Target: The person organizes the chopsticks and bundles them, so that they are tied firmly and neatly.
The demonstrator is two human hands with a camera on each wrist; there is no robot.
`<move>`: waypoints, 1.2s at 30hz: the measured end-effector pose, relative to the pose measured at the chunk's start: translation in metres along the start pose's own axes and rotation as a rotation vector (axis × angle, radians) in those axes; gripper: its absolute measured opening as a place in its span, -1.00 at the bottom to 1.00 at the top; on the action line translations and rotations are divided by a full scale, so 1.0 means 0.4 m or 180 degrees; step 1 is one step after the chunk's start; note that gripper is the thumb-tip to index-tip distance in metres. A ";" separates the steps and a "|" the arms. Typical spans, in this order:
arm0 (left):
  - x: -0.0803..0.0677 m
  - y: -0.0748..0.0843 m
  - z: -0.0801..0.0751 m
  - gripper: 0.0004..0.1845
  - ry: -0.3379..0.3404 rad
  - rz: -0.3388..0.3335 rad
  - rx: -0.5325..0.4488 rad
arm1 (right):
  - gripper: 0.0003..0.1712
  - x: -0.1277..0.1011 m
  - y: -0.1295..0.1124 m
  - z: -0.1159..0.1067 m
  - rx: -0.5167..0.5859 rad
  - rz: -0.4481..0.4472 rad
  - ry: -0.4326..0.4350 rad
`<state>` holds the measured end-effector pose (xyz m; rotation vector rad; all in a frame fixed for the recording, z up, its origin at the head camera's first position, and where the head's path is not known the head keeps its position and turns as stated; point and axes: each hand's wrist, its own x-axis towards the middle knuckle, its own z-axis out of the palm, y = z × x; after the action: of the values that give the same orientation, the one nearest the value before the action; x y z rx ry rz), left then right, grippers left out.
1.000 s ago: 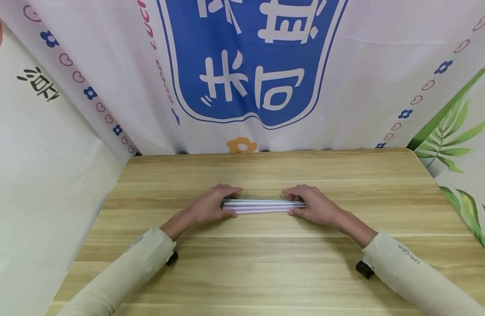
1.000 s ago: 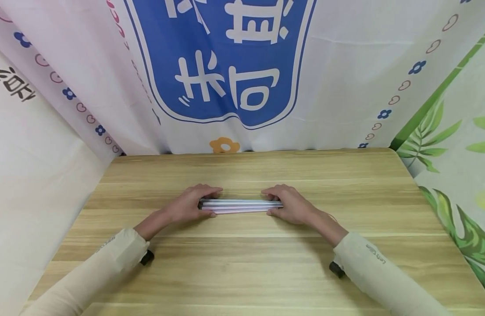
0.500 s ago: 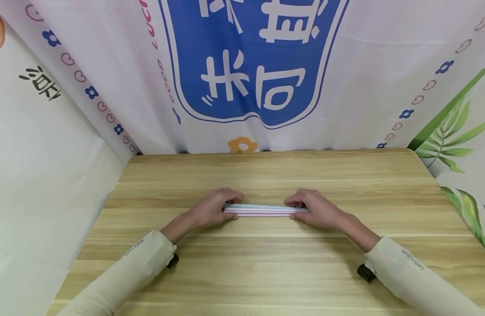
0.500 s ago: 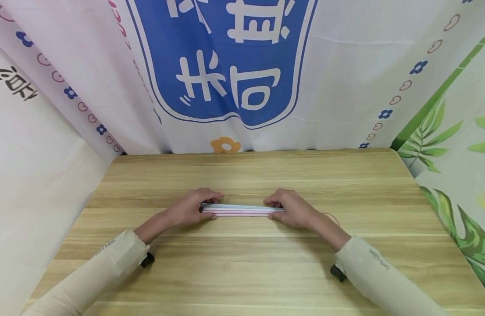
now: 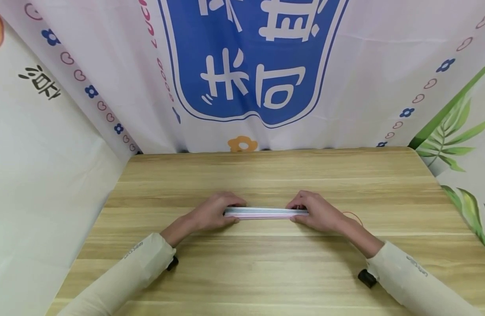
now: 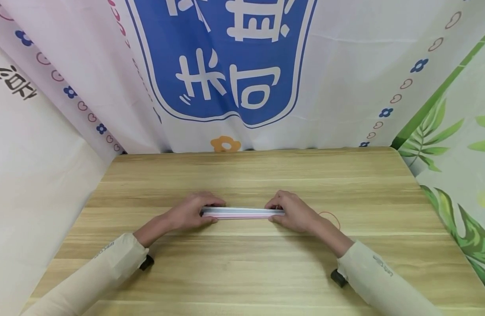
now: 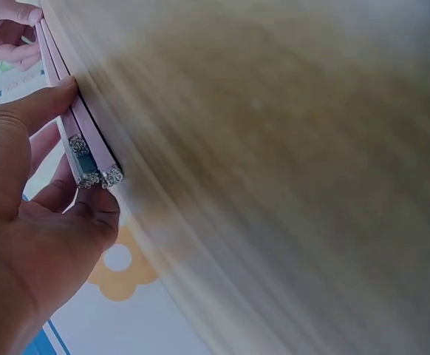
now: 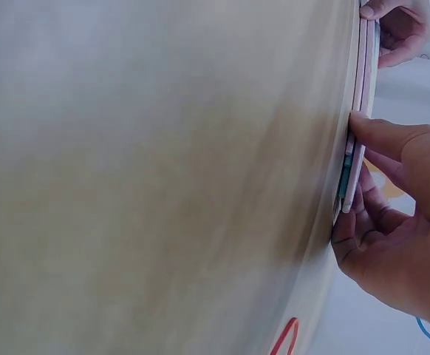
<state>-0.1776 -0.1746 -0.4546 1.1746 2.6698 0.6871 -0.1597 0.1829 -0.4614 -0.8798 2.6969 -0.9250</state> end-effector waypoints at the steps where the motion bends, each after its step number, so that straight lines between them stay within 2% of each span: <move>1: -0.001 0.002 0.000 -0.52 0.0005 -0.0004 -0.0002 | -0.73 -0.002 -0.001 0.001 0.0015 -0.0008 0.0008; 7: -0.002 0.011 0.004 -0.54 0.0014 -0.0062 0.0023 | -0.82 -0.007 -0.007 0.005 0.0105 -0.0040 0.0029; 15: -0.006 0.019 0.005 -0.58 -0.0035 -0.0058 0.0056 | -0.79 -0.008 -0.015 0.005 0.0136 0.0002 -0.0058; 24: -0.013 0.024 0.016 -0.59 0.0063 -0.0037 0.0084 | -0.83 -0.019 -0.019 0.006 -0.0043 -0.0047 -0.0044; 29: -0.014 0.030 0.018 -0.70 0.0122 0.0000 0.0065 | -0.85 -0.017 -0.021 0.010 -0.0017 -0.0061 0.0007; 32: -0.014 0.035 0.018 -0.74 0.0141 0.0007 0.0053 | -0.85 -0.015 -0.022 0.012 0.0017 -0.0020 0.0014; 36: -0.016 0.043 0.018 -0.67 0.0140 -0.0028 0.0027 | -0.81 -0.014 -0.025 0.009 0.0084 0.0094 -0.0018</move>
<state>-0.1597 -0.1665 -0.4534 1.1626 2.7148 0.7092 -0.1491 0.1779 -0.4585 -0.8338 2.6790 -0.9483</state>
